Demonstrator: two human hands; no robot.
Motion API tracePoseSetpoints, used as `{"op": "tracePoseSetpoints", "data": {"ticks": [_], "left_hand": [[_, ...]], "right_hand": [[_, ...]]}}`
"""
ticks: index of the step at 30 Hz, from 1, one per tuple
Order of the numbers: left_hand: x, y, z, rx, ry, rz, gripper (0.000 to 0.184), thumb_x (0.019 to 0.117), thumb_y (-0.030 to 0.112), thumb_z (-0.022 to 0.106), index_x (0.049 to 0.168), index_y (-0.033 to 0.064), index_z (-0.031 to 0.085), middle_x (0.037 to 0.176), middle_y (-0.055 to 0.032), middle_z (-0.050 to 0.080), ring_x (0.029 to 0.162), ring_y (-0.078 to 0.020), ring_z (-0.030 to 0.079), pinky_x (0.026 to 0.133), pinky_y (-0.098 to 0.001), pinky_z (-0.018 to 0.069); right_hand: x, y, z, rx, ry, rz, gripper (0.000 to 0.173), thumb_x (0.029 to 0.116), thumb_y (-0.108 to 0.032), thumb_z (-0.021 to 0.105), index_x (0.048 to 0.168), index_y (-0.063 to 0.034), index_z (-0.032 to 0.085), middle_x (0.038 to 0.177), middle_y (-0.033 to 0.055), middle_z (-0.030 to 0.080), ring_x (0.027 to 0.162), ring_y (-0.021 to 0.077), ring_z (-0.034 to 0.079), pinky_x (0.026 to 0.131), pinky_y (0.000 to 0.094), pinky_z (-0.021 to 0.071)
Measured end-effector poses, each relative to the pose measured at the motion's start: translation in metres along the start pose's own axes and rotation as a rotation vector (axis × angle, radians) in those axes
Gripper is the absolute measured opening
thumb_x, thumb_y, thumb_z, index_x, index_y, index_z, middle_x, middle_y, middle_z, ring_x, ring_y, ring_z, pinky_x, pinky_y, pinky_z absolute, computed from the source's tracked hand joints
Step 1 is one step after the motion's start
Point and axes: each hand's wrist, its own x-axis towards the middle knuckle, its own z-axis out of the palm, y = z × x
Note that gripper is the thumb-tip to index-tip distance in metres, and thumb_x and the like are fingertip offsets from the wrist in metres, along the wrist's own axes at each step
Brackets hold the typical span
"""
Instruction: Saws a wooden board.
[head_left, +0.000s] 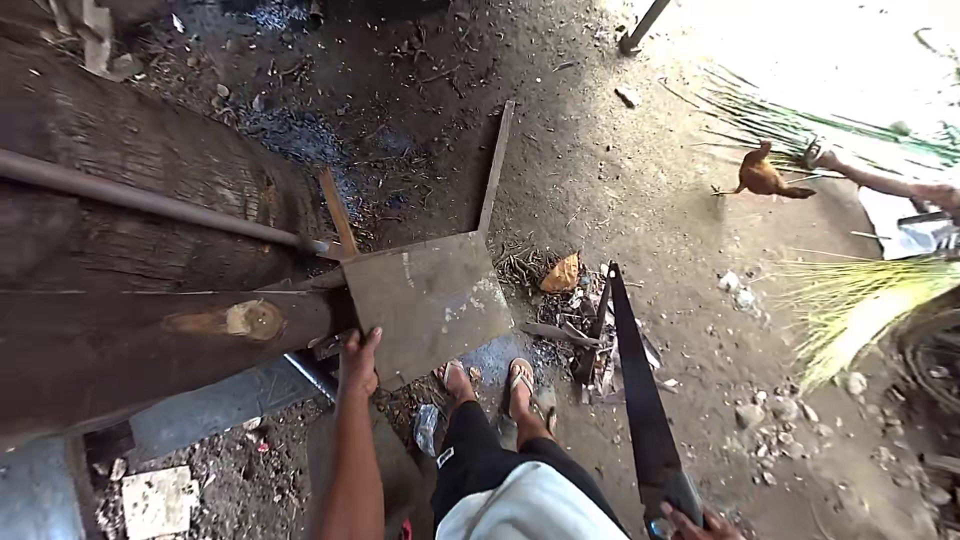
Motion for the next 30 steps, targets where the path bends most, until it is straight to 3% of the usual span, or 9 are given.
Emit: {"op": "tracePoseSetpoints", "data": {"ticks": [3, 9, 11, 13, 15, 20, 23, 26, 30], "left_hand": [[-0.032, 0.071, 0.036, 0.243, -0.024, 0.173, 0.043, 0.0999, 0.024, 0.068, 0.134, -0.0012, 0.061, 0.123, -0.0184, 0.069, 0.115, -0.0239, 0.067, 0.103, -0.0456, 0.0539], [-0.094, 0.198, 0.036, 0.664, -0.064, 0.402, 0.038, 0.1014, 0.039, 0.066, 0.123, 0.0068, 0.067, 0.101, -0.0170, 0.071, 0.087, -0.0308, 0.068, 0.080, -0.0581, 0.0554], [-0.115, 0.232, 0.031, 0.754, -0.047, 0.464, 0.042, 0.1018, 0.039, 0.065, 0.130, 0.0080, 0.065, 0.106, -0.0197, 0.071, 0.090, -0.0341, 0.069, 0.082, -0.0613, 0.0553], [-0.120, 0.256, 0.034, 0.803, -0.032, 0.481, 0.043, 0.1013, 0.035, 0.066, 0.133, 0.0058, 0.064, 0.112, -0.0212, 0.071, 0.101, -0.0347, 0.070, 0.092, -0.0623, 0.0539], [-0.116, 0.262, 0.041, 0.849, -0.019, 0.472, 0.045, 0.1009, 0.033, 0.068, 0.136, 0.0047, 0.063, 0.120, -0.0218, 0.070, 0.111, -0.0350, 0.068, 0.100, -0.0622, 0.0512], [-0.099, 0.232, 0.050, 0.935, 0.027, 0.502, 0.047, 0.1021, 0.032, 0.066, 0.140, 0.0041, 0.060, 0.119, -0.0244, 0.069, 0.110, -0.0383, 0.068, 0.099, -0.0627, 0.0502], [-0.096, 0.233, 0.050, 0.990, 0.039, 0.445, 0.054, 0.1026, 0.035, 0.065, 0.146, 0.0049, 0.054, 0.130, -0.0247, 0.066, 0.121, -0.0390, 0.064, 0.105, -0.0628, 0.0466], [-0.101, 0.247, 0.062, 1.066, 0.034, 0.369, 0.055, 0.1058, 0.036, 0.058, 0.148, 0.0022, 0.051, 0.137, -0.0274, 0.060, 0.130, -0.0429, 0.057, 0.109, -0.0647, 0.0422], [-0.101, 0.242, 0.086, 1.057, 0.149, 0.412, 0.054, 0.1105, 0.046, 0.041, 0.135, 0.0017, 0.059, 0.120, -0.0294, 0.066, 0.115, -0.0464, 0.064, 0.097, -0.0693, 0.0469]], "right_hand": [[0.005, -0.020, 0.004, 0.011, 0.015, -0.037, 0.038, 0.0939, -0.027, 0.074, 0.118, 0.0018, 0.068, 0.085, 0.0132, 0.073, 0.067, 0.0212, 0.069, 0.069, 0.0448, 0.0608], [0.036, -0.021, -0.015, -0.007, 0.030, -0.190, 0.038, 0.0890, -0.036, 0.076, 0.112, -0.0059, 0.073, 0.085, 0.0109, 0.074, 0.068, 0.0231, 0.071, 0.069, 0.0504, 0.0610], [0.050, -0.019, -0.020, -0.046, 0.003, -0.234, 0.038, 0.0885, -0.042, 0.075, 0.111, -0.0110, 0.074, 0.085, 0.0076, 0.075, 0.070, 0.0219, 0.072, 0.071, 0.0512, 0.0619], [0.064, -0.019, -0.021, -0.051, -0.024, -0.280, 0.037, 0.0891, -0.042, 0.073, 0.111, -0.0122, 0.074, 0.085, 0.0065, 0.075, 0.071, 0.0213, 0.073, 0.072, 0.0510, 0.0623], [0.073, -0.022, -0.023, -0.049, -0.050, -0.309, 0.035, 0.0895, -0.043, 0.073, 0.111, -0.0146, 0.075, 0.086, 0.0051, 0.075, 0.071, 0.0205, 0.073, 0.072, 0.0512, 0.0623], [0.079, -0.031, -0.032, 0.027, -0.115, -0.387, 0.035, 0.0895, -0.043, 0.072, 0.112, -0.0165, 0.074, 0.088, 0.0035, 0.075, 0.073, 0.0181, 0.072, 0.072, 0.0474, 0.0625], [0.077, -0.041, -0.034, 0.070, -0.150, -0.452, 0.035, 0.0900, -0.043, 0.071, 0.114, -0.0177, 0.074, 0.088, 0.0012, 0.075, 0.072, 0.0154, 0.072, 0.070, 0.0433, 0.0630], [0.072, -0.076, -0.037, 0.061, -0.201, -0.554, 0.041, 0.0932, -0.034, 0.066, 0.130, -0.0165, 0.068, 0.097, 0.0035, 0.074, 0.077, 0.0155, 0.072, 0.075, 0.0430, 0.0627], [0.036, -0.160, -0.055, 0.172, -0.286, -0.812, 0.061, 0.0936, -0.031, 0.064, 0.151, -0.0164, 0.052, 0.123, 0.0035, 0.071, 0.092, 0.0121, 0.071, 0.083, 0.0369, 0.0620]]}}
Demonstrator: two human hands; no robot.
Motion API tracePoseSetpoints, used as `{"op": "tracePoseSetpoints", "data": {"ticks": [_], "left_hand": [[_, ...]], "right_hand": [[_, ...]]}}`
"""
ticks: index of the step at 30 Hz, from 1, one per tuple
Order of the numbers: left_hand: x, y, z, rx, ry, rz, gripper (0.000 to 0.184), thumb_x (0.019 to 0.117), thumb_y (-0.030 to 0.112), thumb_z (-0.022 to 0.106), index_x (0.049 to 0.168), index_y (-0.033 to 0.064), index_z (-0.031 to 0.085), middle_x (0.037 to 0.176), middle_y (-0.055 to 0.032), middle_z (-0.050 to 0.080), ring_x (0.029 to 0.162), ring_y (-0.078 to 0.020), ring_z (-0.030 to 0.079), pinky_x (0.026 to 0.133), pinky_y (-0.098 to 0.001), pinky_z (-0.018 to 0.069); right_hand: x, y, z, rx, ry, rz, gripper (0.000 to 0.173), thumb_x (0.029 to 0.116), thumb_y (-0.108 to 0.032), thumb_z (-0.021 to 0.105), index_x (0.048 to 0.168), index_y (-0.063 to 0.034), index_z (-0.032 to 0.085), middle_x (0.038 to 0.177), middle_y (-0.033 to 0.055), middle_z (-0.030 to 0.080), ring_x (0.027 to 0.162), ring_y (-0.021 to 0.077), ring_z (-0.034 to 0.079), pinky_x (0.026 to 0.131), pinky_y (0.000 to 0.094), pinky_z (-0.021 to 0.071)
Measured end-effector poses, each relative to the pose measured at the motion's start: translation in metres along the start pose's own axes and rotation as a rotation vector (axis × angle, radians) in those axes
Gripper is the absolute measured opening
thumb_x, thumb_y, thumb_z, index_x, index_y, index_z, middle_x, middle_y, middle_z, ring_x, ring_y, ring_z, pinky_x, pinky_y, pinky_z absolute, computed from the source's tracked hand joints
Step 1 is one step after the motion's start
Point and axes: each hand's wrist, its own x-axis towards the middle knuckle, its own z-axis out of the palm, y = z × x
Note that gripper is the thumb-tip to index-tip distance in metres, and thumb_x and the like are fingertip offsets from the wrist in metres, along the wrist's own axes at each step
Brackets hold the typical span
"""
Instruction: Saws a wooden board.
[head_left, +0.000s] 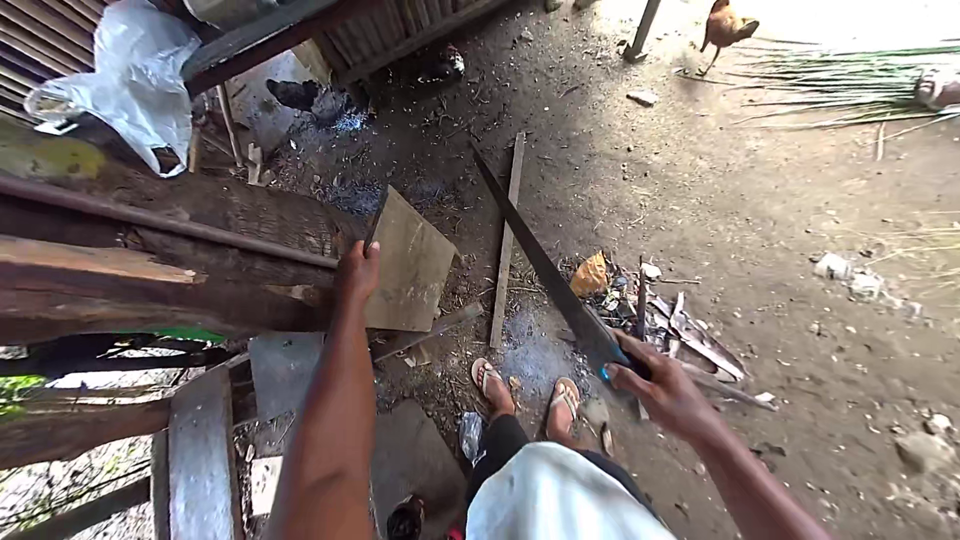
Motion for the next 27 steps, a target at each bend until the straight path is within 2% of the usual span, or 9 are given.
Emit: {"op": "tracePoseSetpoints", "data": {"ticks": [2, 4, 5, 7, 9, 12, 16, 19, 27], "left_hand": [[0.003, -0.005, 0.001, 0.041, 0.036, 0.002, 0.058, 0.1115, 0.048, 0.033, 0.132, 0.0016, 0.060, 0.116, -0.0299, 0.067, 0.112, -0.0477, 0.064, 0.094, -0.0706, 0.0473], [0.008, -0.014, -0.004, 0.021, 0.030, 0.021, 0.064, 0.1121, 0.050, 0.025, 0.135, 0.0008, 0.059, 0.121, -0.0315, 0.066, 0.117, -0.0488, 0.063, 0.098, -0.0708, 0.0454], [0.012, -0.018, -0.006, 0.002, 0.027, 0.015, 0.067, 0.1120, 0.051, 0.023, 0.135, -0.0007, 0.060, 0.122, -0.0327, 0.065, 0.118, -0.0493, 0.062, 0.100, -0.0707, 0.0450], [0.017, -0.023, -0.006, -0.031, 0.037, -0.018, 0.073, 0.1115, 0.052, 0.021, 0.127, -0.0047, 0.062, 0.118, -0.0334, 0.065, 0.116, -0.0492, 0.063, 0.098, -0.0701, 0.0457], [0.022, -0.022, -0.009, -0.064, 0.036, -0.041, 0.073, 0.1114, 0.053, 0.021, 0.126, -0.0051, 0.063, 0.119, -0.0322, 0.065, 0.117, -0.0475, 0.062, 0.099, -0.0689, 0.0457], [0.030, -0.025, -0.016, -0.053, -0.039, -0.042, 0.074, 0.1109, 0.054, 0.021, 0.132, -0.0046, 0.061, 0.127, -0.0324, 0.063, 0.125, -0.0477, 0.059, 0.105, -0.0693, 0.0425], [0.048, -0.016, -0.024, 0.000, -0.082, 0.019, 0.073, 0.1118, 0.051, 0.018, 0.129, -0.0056, 0.061, 0.124, -0.0334, 0.063, 0.122, -0.0482, 0.061, 0.101, -0.0700, 0.0442], [0.062, -0.014, -0.018, -0.004, -0.070, 0.003, 0.073, 0.1121, 0.049, 0.016, 0.129, -0.0071, 0.060, 0.125, -0.0333, 0.063, 0.123, -0.0476, 0.060, 0.102, -0.0684, 0.0441], [0.059, -0.009, -0.009, 0.045, 0.014, -0.128, 0.075, 0.1089, 0.060, 0.018, 0.132, 0.0032, 0.062, 0.119, -0.0276, 0.068, 0.116, -0.0454, 0.065, 0.096, -0.0701, 0.0477]], "right_hand": [[0.012, -0.044, 0.000, 0.120, -0.031, -0.273, 0.078, 0.0909, -0.040, 0.068, 0.158, -0.0110, 0.042, 0.118, 0.0044, 0.069, 0.091, 0.0104, 0.068, 0.079, 0.0307, 0.0599], [0.025, -0.077, 0.002, 0.222, -0.059, -0.474, 0.095, 0.0884, -0.045, 0.076, 0.161, -0.0036, 0.030, 0.114, 0.0042, 0.069, 0.094, 0.0121, 0.068, 0.085, 0.0313, 0.0611], [0.031, -0.086, 0.008, 0.232, -0.041, -0.484, 0.096, 0.0877, -0.043, 0.078, 0.159, -0.0012, 0.031, 0.109, 0.0038, 0.070, 0.092, 0.0120, 0.068, 0.084, 0.0318, 0.0612], [0.045, -0.089, 0.028, 0.167, 0.084, -0.416, 0.070, 0.0927, -0.037, 0.073, 0.148, -0.0006, 0.051, 0.102, 0.0025, 0.073, 0.084, 0.0074, 0.069, 0.079, 0.0295, 0.0616], [0.059, -0.089, 0.048, 0.238, 0.177, -0.375, 0.050, 0.0953, -0.028, 0.070, 0.137, -0.0012, 0.062, 0.103, 0.0039, 0.073, 0.077, 0.0082, 0.067, 0.072, 0.0301, 0.0608], [0.063, -0.102, 0.070, 0.268, 0.149, -0.390, 0.050, 0.0956, -0.022, 0.069, 0.139, -0.0006, 0.060, 0.113, 0.0030, 0.073, 0.081, 0.0058, 0.068, 0.074, 0.0261, 0.0612], [0.077, -0.123, 0.085, 0.434, 0.022, -0.425, 0.054, 0.0986, -0.018, 0.067, 0.147, -0.0007, 0.052, 0.107, 0.0072, 0.073, 0.077, 0.0173, 0.072, 0.068, 0.0364, 0.0657], [0.090, -0.140, 0.096, 0.480, -0.015, -0.403, 0.050, 0.0976, -0.010, 0.065, 0.145, -0.0008, 0.054, 0.097, 0.0061, 0.071, 0.062, 0.0134, 0.063, 0.054, 0.0314, 0.0591], [0.129, -0.136, 0.097, 0.367, -0.142, -0.354, 0.049, 0.0986, -0.013, 0.063, 0.145, -0.0018, 0.055, 0.107, 0.0033, 0.073, 0.063, 0.0079, 0.063, 0.054, 0.0274, 0.0572]]}}
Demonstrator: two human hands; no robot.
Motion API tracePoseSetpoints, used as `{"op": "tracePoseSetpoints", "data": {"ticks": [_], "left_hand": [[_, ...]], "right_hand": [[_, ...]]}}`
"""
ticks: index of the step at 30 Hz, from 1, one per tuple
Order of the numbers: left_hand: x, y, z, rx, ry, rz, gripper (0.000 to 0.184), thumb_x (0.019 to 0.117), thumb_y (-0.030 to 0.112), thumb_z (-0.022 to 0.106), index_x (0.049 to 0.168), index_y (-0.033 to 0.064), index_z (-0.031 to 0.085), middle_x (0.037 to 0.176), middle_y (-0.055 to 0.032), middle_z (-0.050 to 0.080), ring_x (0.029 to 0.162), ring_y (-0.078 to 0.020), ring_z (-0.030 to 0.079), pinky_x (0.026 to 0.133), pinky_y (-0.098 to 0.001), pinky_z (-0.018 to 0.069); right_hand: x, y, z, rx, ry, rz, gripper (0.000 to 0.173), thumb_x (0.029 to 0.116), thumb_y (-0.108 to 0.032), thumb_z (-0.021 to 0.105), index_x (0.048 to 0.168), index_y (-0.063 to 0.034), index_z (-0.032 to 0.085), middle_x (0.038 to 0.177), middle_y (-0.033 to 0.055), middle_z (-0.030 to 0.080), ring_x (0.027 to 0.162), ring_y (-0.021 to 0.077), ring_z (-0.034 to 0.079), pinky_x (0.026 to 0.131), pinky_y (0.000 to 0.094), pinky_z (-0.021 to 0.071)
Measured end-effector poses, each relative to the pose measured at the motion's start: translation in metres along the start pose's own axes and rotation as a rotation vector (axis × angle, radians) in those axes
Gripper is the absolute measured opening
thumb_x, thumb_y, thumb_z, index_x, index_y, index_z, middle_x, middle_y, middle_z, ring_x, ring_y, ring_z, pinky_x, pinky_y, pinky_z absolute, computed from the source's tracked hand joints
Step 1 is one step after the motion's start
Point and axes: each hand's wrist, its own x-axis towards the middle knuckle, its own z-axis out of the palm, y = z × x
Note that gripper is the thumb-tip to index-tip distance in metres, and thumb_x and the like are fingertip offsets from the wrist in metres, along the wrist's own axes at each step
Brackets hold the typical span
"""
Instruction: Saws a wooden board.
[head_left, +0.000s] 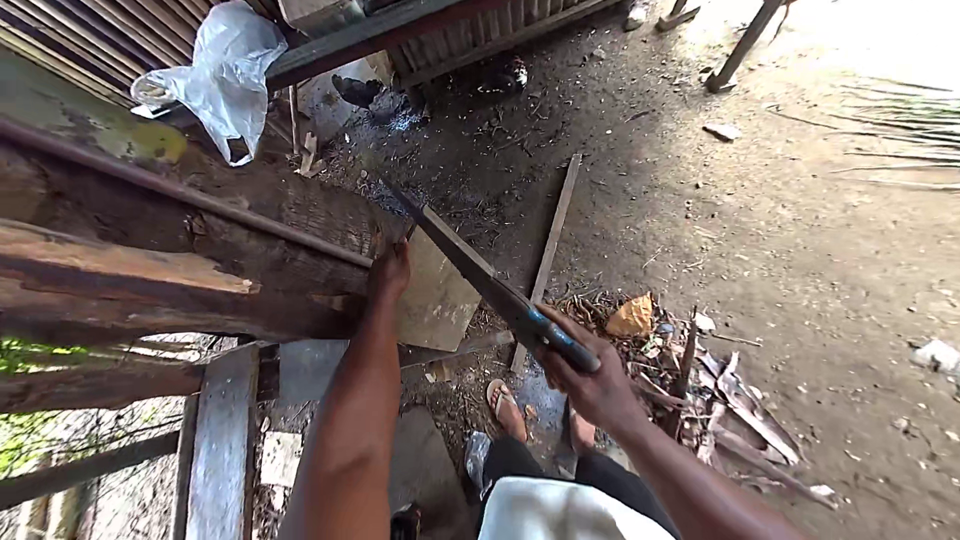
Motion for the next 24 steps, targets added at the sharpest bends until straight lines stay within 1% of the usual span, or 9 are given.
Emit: {"op": "tracePoseSetpoints", "data": {"ticks": [2, 6, 9, 12, 14, 16, 18, 21, 24], "left_hand": [[0.000, 0.007, 0.005, 0.044, 0.007, -0.042, 0.082, 0.1068, 0.064, 0.014, 0.130, 0.0033, 0.064, 0.118, -0.0282, 0.068, 0.115, -0.0467, 0.065, 0.094, -0.0712, 0.0481], [0.005, 0.008, 0.012, 0.095, 0.028, -0.068, 0.092, 0.1036, 0.069, 0.008, 0.117, 0.0019, 0.068, 0.113, -0.0279, 0.069, 0.112, -0.0455, 0.066, 0.091, -0.0713, 0.0486], [0.010, 0.008, 0.020, 0.050, 0.062, -0.118, 0.090, 0.1034, 0.071, 0.013, 0.110, 0.0014, 0.069, 0.107, -0.0270, 0.070, 0.107, -0.0448, 0.068, 0.088, -0.0724, 0.0491], [0.006, 0.018, 0.018, 0.053, 0.084, -0.141, 0.087, 0.1048, 0.069, 0.018, 0.105, -0.0014, 0.070, 0.105, -0.0283, 0.070, 0.106, -0.0454, 0.068, 0.089, -0.0714, 0.0488], [-0.002, 0.028, 0.011, 0.086, 0.070, -0.162, 0.088, 0.1051, 0.068, 0.020, 0.107, -0.0037, 0.070, 0.109, -0.0311, 0.069, 0.110, -0.0480, 0.066, 0.092, -0.0717, 0.0480], [-0.006, 0.034, 0.006, 0.114, 0.064, -0.174, 0.086, 0.1062, 0.066, 0.020, 0.110, -0.0041, 0.070, 0.112, -0.0316, 0.068, 0.113, -0.0488, 0.065, 0.094, -0.0715, 0.0472], [-0.007, 0.036, 0.005, 0.111, 0.077, -0.164, 0.083, 0.1076, 0.063, 0.021, 0.109, -0.0046, 0.070, 0.111, -0.0316, 0.069, 0.113, -0.0489, 0.065, 0.094, -0.0711, 0.0473], [-0.012, 0.033, 0.009, 0.117, 0.112, -0.127, 0.082, 0.1083, 0.062, 0.021, 0.102, -0.0031, 0.070, 0.104, -0.0298, 0.070, 0.107, -0.0472, 0.068, 0.091, -0.0692, 0.0491], [-0.008, 0.026, 0.011, 0.115, 0.109, -0.142, 0.085, 0.1067, 0.065, 0.019, 0.104, -0.0020, 0.070, 0.105, -0.0293, 0.070, 0.107, -0.0472, 0.068, 0.090, -0.0693, 0.0497]], "right_hand": [[0.002, 0.007, -0.009, -0.009, -0.035, -0.013, 0.049, 0.0988, -0.015, 0.063, 0.145, -0.0011, 0.055, 0.110, 0.0032, 0.073, 0.064, 0.0060, 0.063, 0.056, 0.0263, 0.0578], [0.005, 0.017, -0.025, -0.017, -0.081, -0.040, 0.048, 0.0985, -0.015, 0.063, 0.144, -0.0007, 0.057, 0.114, 0.0038, 0.074, 0.072, 0.0044, 0.067, 0.064, 0.0253, 0.0603], [0.005, 0.025, -0.032, -0.014, -0.094, -0.042, 0.048, 0.0982, -0.014, 0.063, 0.144, -0.0004, 0.057, 0.113, 0.0040, 0.074, 0.074, 0.0039, 0.067, 0.067, 0.0245, 0.0605], [0.003, 0.032, -0.035, -0.019, -0.125, -0.063, 0.050, 0.0986, -0.014, 0.063, 0.145, 0.0009, 0.055, 0.113, 0.0052, 0.074, 0.076, 0.0035, 0.068, 0.070, 0.0241, 0.0607], [-0.003, 0.031, -0.039, -0.040, -0.139, -0.075, 0.051, 0.0981, -0.015, 0.063, 0.145, 0.0010, 0.055, 0.112, 0.0057, 0.074, 0.078, 0.0037, 0.068, 0.072, 0.0244, 0.0609], [-0.010, 0.028, -0.044, -0.083, -0.148, -0.104, 0.051, 0.0984, -0.017, 0.063, 0.145, 0.0015, 0.055, 0.115, 0.0064, 0.074, 0.085, 0.0031, 0.069, 0.078, 0.0234, 0.0607], [-0.015, 0.021, -0.049, -0.144, -0.143, -0.129, 0.051, 0.0986, -0.019, 0.064, 0.145, 0.0008, 0.056, 0.119, 0.0056, 0.074, 0.093, 0.0005, 0.070, 0.086, 0.0202, 0.0593], [0.001, 0.013, -0.043, -0.193, -0.150, -0.126, 0.050, 0.0979, -0.018, 0.063, 0.144, 0.0002, 0.057, 0.113, 0.0054, 0.075, 0.089, 0.0014, 0.070, 0.081, 0.0215, 0.0598], [0.028, 0.013, -0.030, -0.212, -0.166, -0.124, 0.048, 0.0985, -0.018, 0.062, 0.143, -0.0012, 0.058, 0.114, 0.0055, 0.075, 0.090, 0.0026, 0.070, 0.083, 0.0226, 0.0594]]}}
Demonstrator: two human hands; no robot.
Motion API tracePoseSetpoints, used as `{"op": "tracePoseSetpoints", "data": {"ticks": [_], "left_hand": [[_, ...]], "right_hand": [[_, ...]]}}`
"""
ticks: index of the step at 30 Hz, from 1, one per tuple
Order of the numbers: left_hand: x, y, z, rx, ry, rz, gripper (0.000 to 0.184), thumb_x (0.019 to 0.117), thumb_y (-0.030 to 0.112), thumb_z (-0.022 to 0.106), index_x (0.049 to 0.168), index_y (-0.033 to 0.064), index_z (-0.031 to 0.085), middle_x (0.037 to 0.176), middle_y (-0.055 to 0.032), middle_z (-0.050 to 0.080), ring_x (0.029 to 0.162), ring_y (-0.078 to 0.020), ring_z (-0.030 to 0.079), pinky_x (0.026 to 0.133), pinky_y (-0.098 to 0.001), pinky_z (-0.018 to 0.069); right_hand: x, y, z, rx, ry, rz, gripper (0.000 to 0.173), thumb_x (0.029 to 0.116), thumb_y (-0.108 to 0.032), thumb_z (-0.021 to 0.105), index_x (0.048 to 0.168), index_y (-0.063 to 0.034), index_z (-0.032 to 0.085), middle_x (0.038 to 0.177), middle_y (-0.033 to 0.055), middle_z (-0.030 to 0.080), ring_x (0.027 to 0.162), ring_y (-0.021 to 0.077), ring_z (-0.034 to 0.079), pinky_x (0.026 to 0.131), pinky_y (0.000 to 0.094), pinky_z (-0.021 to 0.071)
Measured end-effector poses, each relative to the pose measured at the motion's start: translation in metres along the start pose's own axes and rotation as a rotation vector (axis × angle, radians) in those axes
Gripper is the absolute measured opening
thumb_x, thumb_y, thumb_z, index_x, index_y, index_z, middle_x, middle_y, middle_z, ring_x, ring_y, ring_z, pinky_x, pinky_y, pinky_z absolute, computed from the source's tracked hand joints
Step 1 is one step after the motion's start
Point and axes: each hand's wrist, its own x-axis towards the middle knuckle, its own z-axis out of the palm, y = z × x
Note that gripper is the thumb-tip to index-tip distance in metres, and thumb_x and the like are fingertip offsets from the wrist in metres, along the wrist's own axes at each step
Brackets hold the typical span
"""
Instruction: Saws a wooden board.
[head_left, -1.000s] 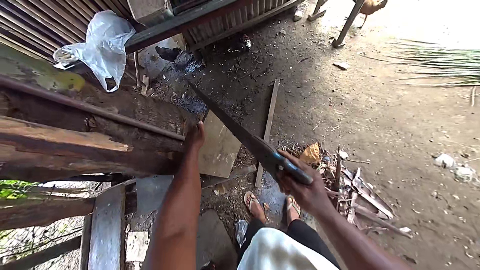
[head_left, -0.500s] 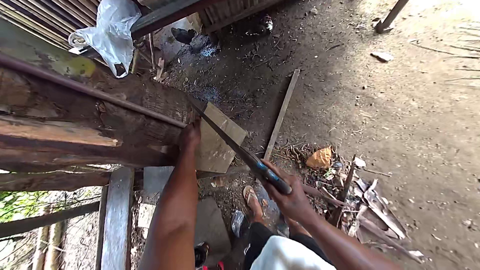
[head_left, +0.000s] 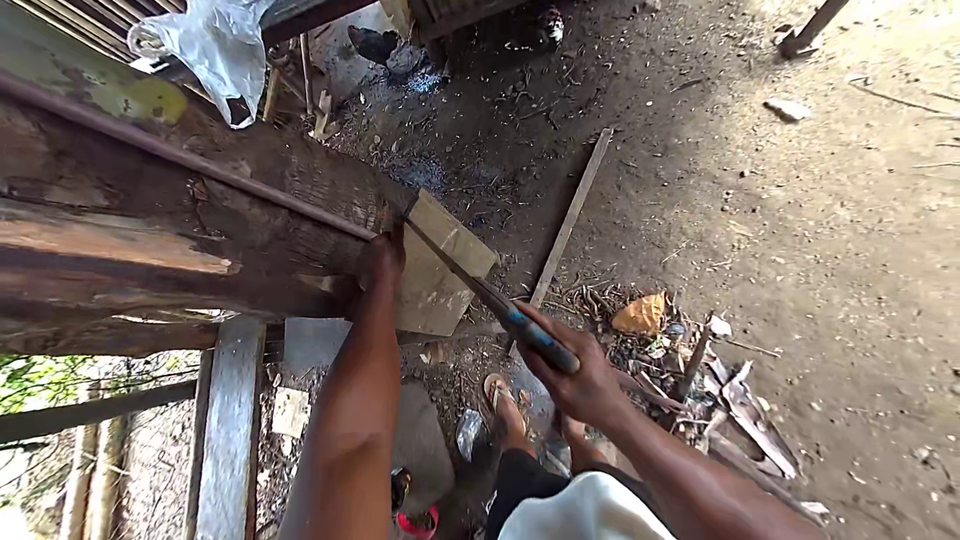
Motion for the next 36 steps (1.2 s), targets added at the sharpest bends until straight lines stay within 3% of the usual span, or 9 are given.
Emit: {"op": "tracePoseSetpoints", "data": {"ticks": [2, 6, 10, 14, 18, 21, 27, 30, 36], "left_hand": [[0.011, -0.004, 0.001, -0.025, 0.003, 0.009, 0.086, 0.1062, 0.066, 0.017, 0.104, -0.0017, 0.070, 0.105, -0.0292, 0.070, 0.106, -0.0472, 0.067, 0.088, -0.0701, 0.0492], [0.003, 0.003, -0.006, 0.008, -0.014, 0.008, 0.081, 0.1091, 0.060, 0.018, 0.106, -0.0022, 0.070, 0.107, -0.0298, 0.069, 0.108, -0.0478, 0.067, 0.090, -0.0709, 0.0479], [0.003, 0.004, -0.008, -0.043, -0.043, -0.032, 0.085, 0.1081, 0.062, 0.017, 0.111, -0.0051, 0.068, 0.113, -0.0323, 0.068, 0.114, -0.0491, 0.064, 0.094, -0.0714, 0.0462], [0.013, -0.011, -0.005, -0.219, -0.112, -0.097, 0.101, 0.1009, 0.074, 0.006, 0.132, -0.0054, 0.060, 0.132, -0.0351, 0.059, 0.130, -0.0498, 0.054, 0.105, -0.0724, 0.0397], [0.017, -0.015, -0.001, -0.336, -0.110, -0.121, 0.100, 0.0990, 0.077, 0.007, 0.148, 0.0024, 0.051, 0.152, -0.0257, 0.049, 0.145, -0.0395, 0.043, 0.116, -0.0662, 0.0329], [0.009, -0.008, -0.005, -0.305, -0.098, -0.111, 0.098, 0.1028, 0.072, 0.011, 0.143, -0.0072, 0.052, 0.146, -0.0349, 0.050, 0.141, -0.0476, 0.045, 0.113, -0.0695, 0.0338], [0.013, -0.008, -0.006, -0.284, -0.121, -0.153, 0.104, 0.0992, 0.078, 0.009, 0.143, -0.0057, 0.052, 0.146, -0.0337, 0.050, 0.142, -0.0470, 0.044, 0.113, -0.0706, 0.0331], [0.017, -0.008, -0.003, -0.213, -0.114, -0.170, 0.109, 0.0941, 0.084, 0.008, 0.131, -0.0023, 0.063, 0.135, -0.0325, 0.060, 0.133, -0.0467, 0.053, 0.106, -0.0726, 0.0394], [0.018, -0.003, -0.001, -0.077, -0.067, -0.095, 0.096, 0.1005, 0.077, 0.016, 0.109, -0.0016, 0.071, 0.116, -0.0304, 0.068, 0.117, -0.0468, 0.063, 0.096, -0.0729, 0.0444]], "right_hand": [[0.004, 0.005, 0.000, -0.020, -0.013, -0.030, 0.048, 0.0982, -0.016, 0.062, 0.144, -0.0013, 0.058, 0.114, 0.0060, 0.075, 0.091, 0.0026, 0.070, 0.084, 0.0222, 0.0593], [-0.036, 0.003, -0.010, -0.053, -0.034, -0.029, 0.051, 0.0971, -0.017, 0.063, 0.145, -0.0028, 0.057, 0.106, 0.0056, 0.076, 0.080, 0.0038, 0.069, 0.074, 0.0241, 0.0602], [-0.064, 0.000, -0.025, 0.010, 0.034, -0.033, 0.050, 0.0974, -0.018, 0.065, 0.144, -0.0012, 0.058, 0.119, 0.0056, 0.075, 0.096, 0.0009, 0.071, 0.086, 0.0197, 0.0596], [-0.057, 0.005, -0.033, 0.073, 0.050, -0.055, 0.049, 0.0980, -0.016, 0.063, 0.143, 0.0012, 0.057, 0.121, 0.0069, 0.074, 0.099, -0.0006, 0.069, 0.089, 0.0174, 0.0576], [-0.049, 0.015, -0.036, 0.109, 0.045, -0.032, 0.048, 0.0984, -0.015, 0.063, 0.142, 0.0031, 0.057, 0.125, 0.0075, 0.073, 0.104, 0.0004, 0.069, 0.094, 0.0180, 0.0572], [-0.051, 0.022, -0.038, 0.109, 0.039, -0.040, 0.049, 0.0986, -0.016, 0.063, 0.143, 0.0041, 0.056, 0.126, 0.0086, 0.072, 0.106, 0.0012, 0.069, 0.095, 0.0185, 0.0568], [-0.056, 0.018, -0.049, 0.121, 0.008, -0.028, 0.050, 0.0990, -0.019, 0.063, 0.144, 0.0010, 0.056, 0.121, 0.0066, 0.074, 0.098, 0.0001, 0.069, 0.089, 0.0178, 0.0578], [-0.057, 0.016, -0.051, 0.122, 0.004, -0.022, 0.049, 0.0990, -0.018, 0.064, 0.143, 0.0006, 0.057, 0.123, 0.0062, 0.073, 0.102, -0.0002, 0.069, 0.091, 0.0175, 0.0574], [-0.065, 0.015, -0.053, 0.088, -0.004, -0.038, 0.048, 0.0982, -0.017, 0.063, 0.143, 0.0000, 0.058, 0.120, 0.0050, 0.074, 0.101, -0.0011, 0.069, 0.090, 0.0170, 0.0572]]}}
